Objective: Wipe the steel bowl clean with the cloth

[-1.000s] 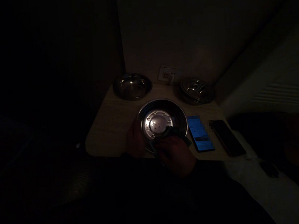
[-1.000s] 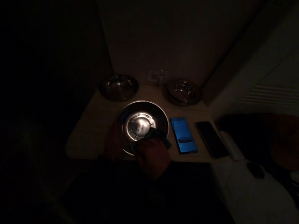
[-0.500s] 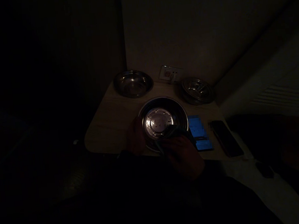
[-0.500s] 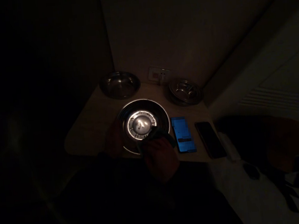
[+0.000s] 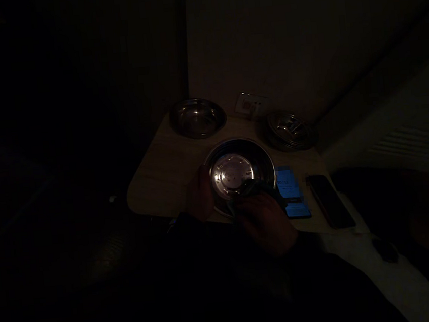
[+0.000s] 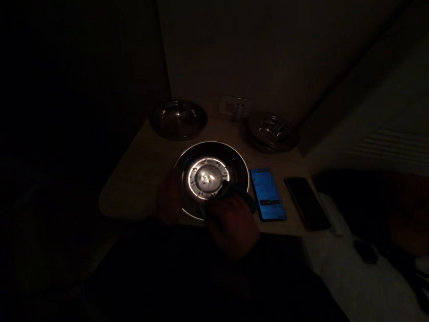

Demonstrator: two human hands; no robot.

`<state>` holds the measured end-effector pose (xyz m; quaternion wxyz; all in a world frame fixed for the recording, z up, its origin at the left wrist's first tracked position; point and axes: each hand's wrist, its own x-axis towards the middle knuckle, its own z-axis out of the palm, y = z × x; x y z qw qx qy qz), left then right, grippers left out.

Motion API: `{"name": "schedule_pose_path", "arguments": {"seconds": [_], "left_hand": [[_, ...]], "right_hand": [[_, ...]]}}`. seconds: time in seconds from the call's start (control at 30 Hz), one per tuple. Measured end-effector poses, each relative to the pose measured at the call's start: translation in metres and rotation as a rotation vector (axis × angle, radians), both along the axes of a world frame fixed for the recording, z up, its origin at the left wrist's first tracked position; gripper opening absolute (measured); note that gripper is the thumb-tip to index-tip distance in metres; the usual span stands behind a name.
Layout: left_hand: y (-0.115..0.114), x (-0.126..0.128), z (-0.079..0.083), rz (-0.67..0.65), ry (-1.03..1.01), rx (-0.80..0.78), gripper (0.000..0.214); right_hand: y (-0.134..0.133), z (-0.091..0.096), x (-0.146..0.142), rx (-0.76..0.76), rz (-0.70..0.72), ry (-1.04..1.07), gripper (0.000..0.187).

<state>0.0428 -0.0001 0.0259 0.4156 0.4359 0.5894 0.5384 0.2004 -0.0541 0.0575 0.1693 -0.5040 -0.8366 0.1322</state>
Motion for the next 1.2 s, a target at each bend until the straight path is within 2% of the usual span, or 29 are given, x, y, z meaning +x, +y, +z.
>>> {"name": "schedule_pose_path", "arguments": {"seconds": [0.27, 1.2], "left_hand": [[-0.002, 0.0, 0.007, 0.008, 0.021, -0.01, 0.046], [0.0, -0.001, 0.004, -0.003, 0.058, -0.011, 0.049]], "right_hand": [[0.005, 0.006, -0.012, -0.08, -0.052, -0.053, 0.016], [0.008, 0.008, -0.012, -0.104, -0.047, -0.09, 0.013]]}}
